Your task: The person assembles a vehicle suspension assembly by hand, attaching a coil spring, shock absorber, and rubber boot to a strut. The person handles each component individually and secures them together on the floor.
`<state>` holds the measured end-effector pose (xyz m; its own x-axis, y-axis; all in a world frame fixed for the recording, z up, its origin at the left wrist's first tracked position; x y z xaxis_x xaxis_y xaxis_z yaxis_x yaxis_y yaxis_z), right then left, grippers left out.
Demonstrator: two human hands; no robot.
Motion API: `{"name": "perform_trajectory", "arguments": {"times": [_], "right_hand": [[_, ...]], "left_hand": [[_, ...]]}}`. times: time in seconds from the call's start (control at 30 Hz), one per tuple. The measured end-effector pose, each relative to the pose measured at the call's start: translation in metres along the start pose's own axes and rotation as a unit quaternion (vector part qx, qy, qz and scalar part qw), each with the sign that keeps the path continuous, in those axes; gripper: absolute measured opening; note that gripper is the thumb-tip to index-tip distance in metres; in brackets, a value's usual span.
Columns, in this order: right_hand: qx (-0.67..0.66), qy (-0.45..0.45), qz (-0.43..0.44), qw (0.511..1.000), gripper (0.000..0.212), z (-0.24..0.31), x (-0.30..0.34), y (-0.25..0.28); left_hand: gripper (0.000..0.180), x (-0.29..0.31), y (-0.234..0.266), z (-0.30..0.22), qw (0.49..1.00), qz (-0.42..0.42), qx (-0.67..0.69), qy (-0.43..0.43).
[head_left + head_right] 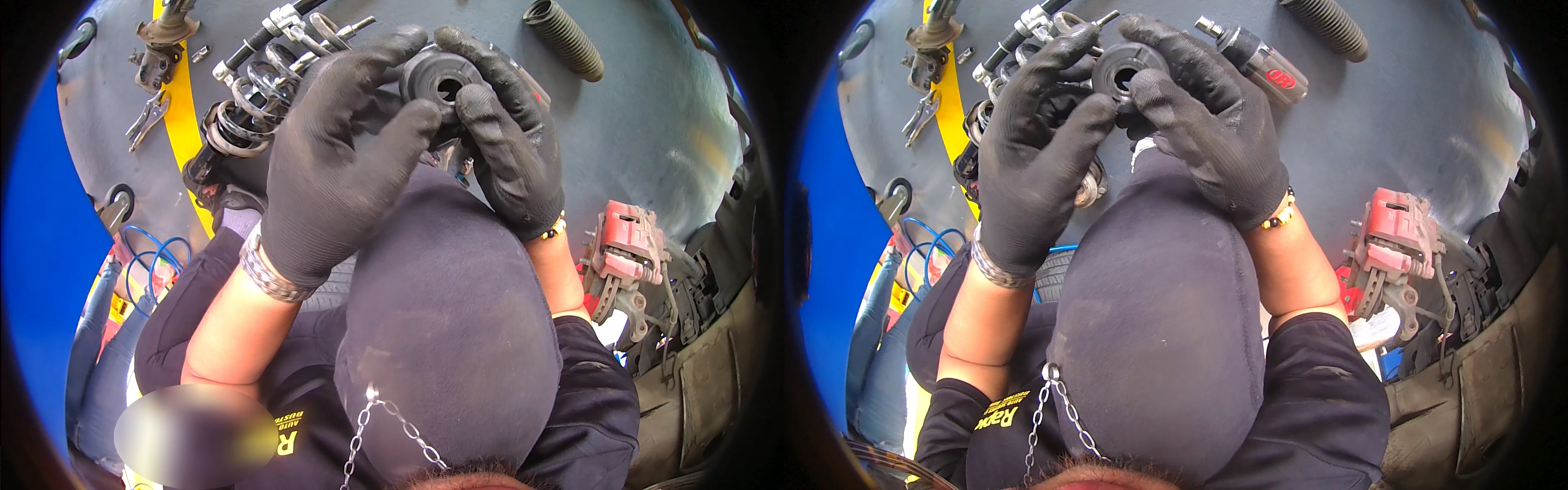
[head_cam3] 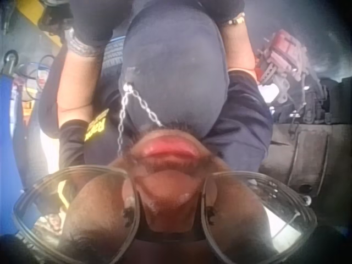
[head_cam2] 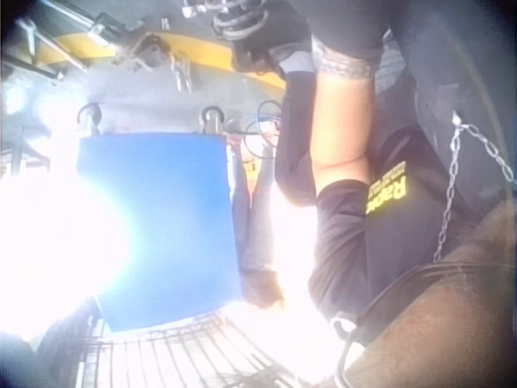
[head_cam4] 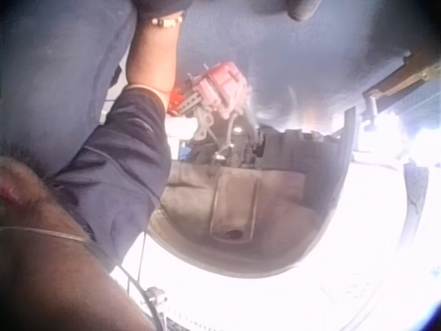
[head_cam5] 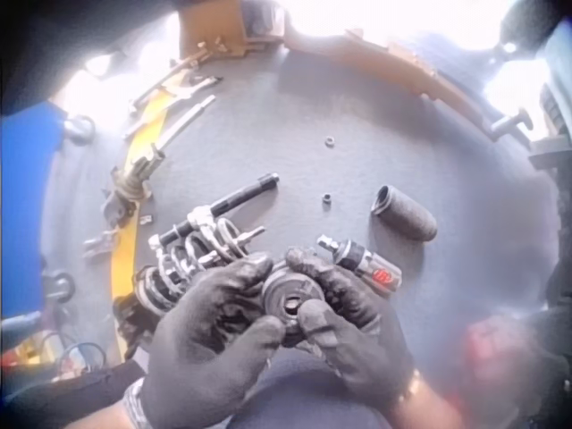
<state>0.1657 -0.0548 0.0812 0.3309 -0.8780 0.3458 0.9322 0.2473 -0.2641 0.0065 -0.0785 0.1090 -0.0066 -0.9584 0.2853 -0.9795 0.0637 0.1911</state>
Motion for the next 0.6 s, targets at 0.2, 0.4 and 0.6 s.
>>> {"name": "perform_trajectory", "arguments": {"times": [0.2, 0.4, 0.6], "right_hand": [[-0.008, 0.048, 0.014, 0.999, 0.062, -0.006, 0.000, 0.009], [-0.085, 0.046, 0.046, 0.994, 0.064, -0.009, 0.011, 0.005], [0.027, 0.047, 0.052, 0.997, 0.065, -0.025, 0.017, 0.017]], "left_hand": [[0.049, -0.002, 0.000, -0.022, 0.906, 0.027, -0.337, -0.254], [0.049, 0.002, -0.003, -0.025, 0.885, 0.032, -0.388, -0.255], [0.043, 0.002, -0.014, -0.017, 0.895, 0.052, -0.401, -0.187]]}}
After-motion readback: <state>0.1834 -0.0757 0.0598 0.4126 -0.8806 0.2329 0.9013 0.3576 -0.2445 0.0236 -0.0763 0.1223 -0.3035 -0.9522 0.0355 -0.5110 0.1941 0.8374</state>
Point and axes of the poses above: each hand's wrist, its own x-axis away from the middle knuckle, its own y-axis out of the back of the hand, z = x × y, the point moved 6 cm from there along -x, towards the middle knuckle, and after that the axes turned 7 degrees about -x, right-handed, at the moved point
